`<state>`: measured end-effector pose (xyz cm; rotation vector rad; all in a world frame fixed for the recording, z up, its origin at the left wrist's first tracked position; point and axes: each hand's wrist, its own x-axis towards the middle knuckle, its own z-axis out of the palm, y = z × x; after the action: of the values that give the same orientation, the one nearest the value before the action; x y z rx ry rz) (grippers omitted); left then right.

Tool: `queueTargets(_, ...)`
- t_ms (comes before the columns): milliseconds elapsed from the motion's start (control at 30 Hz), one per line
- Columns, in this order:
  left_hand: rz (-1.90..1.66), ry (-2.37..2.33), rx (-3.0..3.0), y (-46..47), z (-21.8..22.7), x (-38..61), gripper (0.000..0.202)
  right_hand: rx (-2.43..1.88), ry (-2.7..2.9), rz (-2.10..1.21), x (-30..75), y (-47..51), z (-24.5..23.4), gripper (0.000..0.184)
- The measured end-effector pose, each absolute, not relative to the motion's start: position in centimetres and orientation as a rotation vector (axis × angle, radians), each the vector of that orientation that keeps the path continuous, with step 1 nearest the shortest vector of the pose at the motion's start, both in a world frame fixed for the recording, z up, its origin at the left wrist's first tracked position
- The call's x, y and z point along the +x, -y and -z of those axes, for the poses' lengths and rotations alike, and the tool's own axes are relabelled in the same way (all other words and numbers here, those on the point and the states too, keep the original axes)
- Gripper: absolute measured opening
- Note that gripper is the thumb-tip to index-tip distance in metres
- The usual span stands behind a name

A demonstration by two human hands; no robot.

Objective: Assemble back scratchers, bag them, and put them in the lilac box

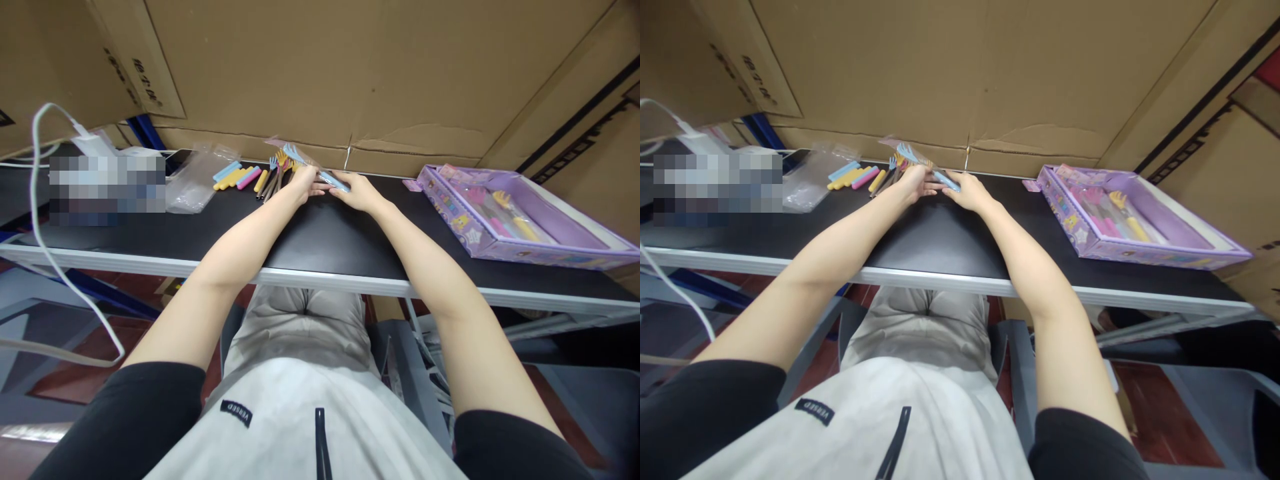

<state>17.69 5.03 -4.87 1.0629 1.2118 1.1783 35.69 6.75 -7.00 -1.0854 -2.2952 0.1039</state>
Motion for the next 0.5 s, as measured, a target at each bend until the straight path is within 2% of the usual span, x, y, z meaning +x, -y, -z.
queueTargets(233,-1.121,-1.185,1.146,-5.2,5.2,17.4,0.012,-1.085,2.281,-0.199,35.5,-6.5,6.3,0.048)
queueTargets(500,-1.096,-1.248,1.257,-5.1,5.0,17.3,0.025,-1.22,2.214,0.011,36.5,-7.6,6.5,0.06)
